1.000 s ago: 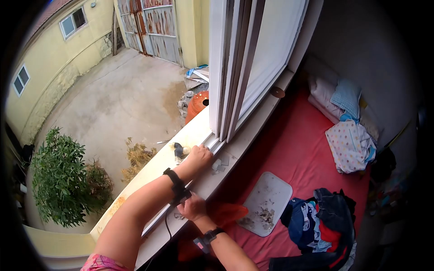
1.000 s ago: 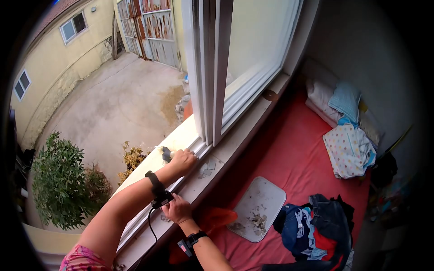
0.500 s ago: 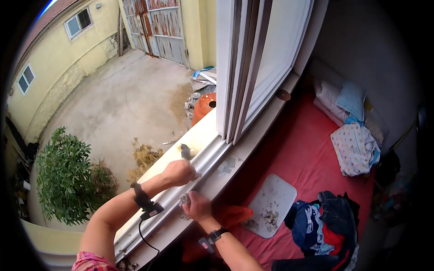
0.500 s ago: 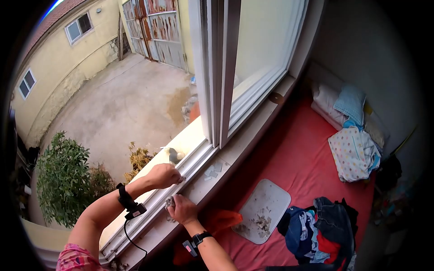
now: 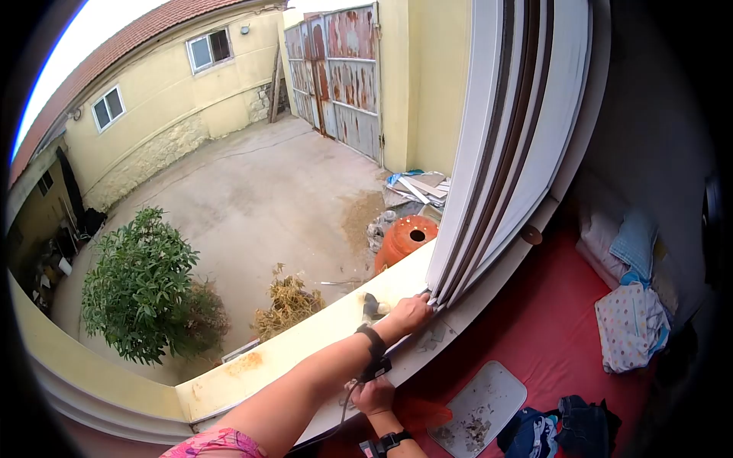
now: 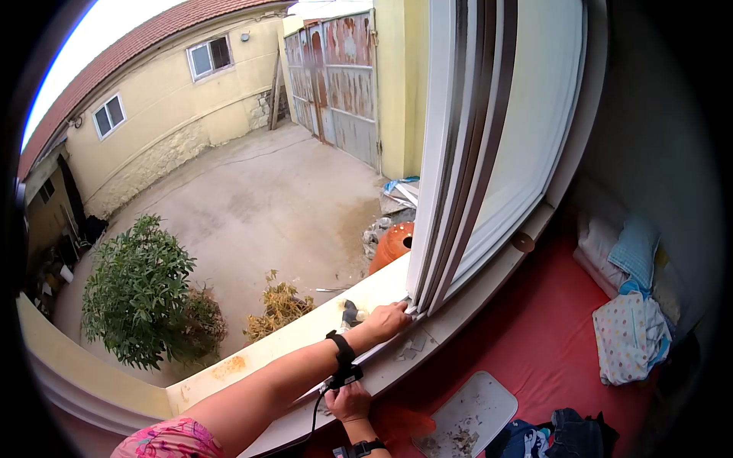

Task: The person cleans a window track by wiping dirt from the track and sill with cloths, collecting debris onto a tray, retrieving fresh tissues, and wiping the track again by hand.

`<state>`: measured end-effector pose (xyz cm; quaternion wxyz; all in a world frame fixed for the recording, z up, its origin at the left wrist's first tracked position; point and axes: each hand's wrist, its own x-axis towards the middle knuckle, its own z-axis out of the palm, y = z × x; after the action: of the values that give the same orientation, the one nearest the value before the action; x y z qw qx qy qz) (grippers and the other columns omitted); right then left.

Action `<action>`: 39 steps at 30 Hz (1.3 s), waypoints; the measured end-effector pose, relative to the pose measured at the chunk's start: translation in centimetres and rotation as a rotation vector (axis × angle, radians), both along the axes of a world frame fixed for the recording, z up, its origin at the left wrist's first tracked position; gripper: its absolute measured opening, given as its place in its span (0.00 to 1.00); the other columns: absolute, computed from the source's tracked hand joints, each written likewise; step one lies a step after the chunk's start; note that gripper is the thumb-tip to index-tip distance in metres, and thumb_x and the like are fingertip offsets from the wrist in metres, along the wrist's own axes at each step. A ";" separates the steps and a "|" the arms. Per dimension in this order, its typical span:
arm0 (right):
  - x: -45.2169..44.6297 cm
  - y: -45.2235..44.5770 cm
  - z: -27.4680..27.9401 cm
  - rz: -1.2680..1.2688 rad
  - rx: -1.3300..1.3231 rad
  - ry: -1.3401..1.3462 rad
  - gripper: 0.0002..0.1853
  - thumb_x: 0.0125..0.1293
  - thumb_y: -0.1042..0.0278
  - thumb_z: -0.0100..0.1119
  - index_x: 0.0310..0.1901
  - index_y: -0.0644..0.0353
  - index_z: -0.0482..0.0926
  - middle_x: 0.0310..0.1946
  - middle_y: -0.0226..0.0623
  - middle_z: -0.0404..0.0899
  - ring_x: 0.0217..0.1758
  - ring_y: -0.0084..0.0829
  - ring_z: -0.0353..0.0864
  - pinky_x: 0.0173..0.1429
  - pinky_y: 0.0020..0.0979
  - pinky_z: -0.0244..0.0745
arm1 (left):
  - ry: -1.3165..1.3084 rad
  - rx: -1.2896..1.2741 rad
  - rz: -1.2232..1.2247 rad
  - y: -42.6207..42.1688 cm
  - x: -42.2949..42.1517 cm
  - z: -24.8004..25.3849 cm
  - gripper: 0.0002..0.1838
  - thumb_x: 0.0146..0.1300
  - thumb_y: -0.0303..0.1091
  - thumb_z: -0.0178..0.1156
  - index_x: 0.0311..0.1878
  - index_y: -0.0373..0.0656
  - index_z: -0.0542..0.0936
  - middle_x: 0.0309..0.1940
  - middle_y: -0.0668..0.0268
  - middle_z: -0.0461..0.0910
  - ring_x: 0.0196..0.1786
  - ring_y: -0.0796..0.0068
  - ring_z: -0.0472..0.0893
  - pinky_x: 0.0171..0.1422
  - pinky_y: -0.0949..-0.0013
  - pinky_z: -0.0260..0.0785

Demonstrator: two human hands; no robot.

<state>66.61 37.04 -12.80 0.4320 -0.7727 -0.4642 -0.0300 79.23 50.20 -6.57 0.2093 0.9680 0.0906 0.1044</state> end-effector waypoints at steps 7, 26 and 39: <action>0.1 0.1 0.4 0.018 0.080 -0.011 0.08 0.43 0.65 0.52 0.24 0.61 0.71 0.18 0.46 0.71 0.23 0.49 0.72 0.27 0.45 0.68 | 0.323 0.709 -0.176 -1.7 1.1 0.2 0.09 0.52 0.34 0.52 0.31 0.49 0.81 0.40 0.70 0.67 0.45 0.71 0.66 0.33 0.68 0.59; 1.0 -0.6 -0.5 0.149 0.075 -0.024 0.15 0.45 0.60 0.53 0.33 0.60 0.70 0.24 0.48 0.72 0.27 0.50 0.74 0.31 0.44 0.70 | 0.229 0.489 -0.297 0.6 -12.9 -0.2 0.07 0.48 0.35 0.54 0.23 0.44 0.79 0.34 0.64 0.72 0.44 0.67 0.71 0.36 0.68 0.67; 1.5 -2.5 1.5 0.263 0.044 0.028 0.10 0.49 0.65 0.50 0.31 0.61 0.68 0.25 0.46 0.70 0.30 0.49 0.71 0.34 0.42 0.68 | 0.240 0.576 -0.010 -3.2 -30.2 2.7 0.06 0.51 0.33 0.51 0.28 0.44 0.76 0.31 0.70 0.71 0.40 0.72 0.69 0.39 0.72 0.62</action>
<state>68.13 34.51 -11.30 0.4555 -0.6958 -0.5547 0.0272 49.01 46.97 -3.86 -0.0854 0.9934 0.0764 0.0096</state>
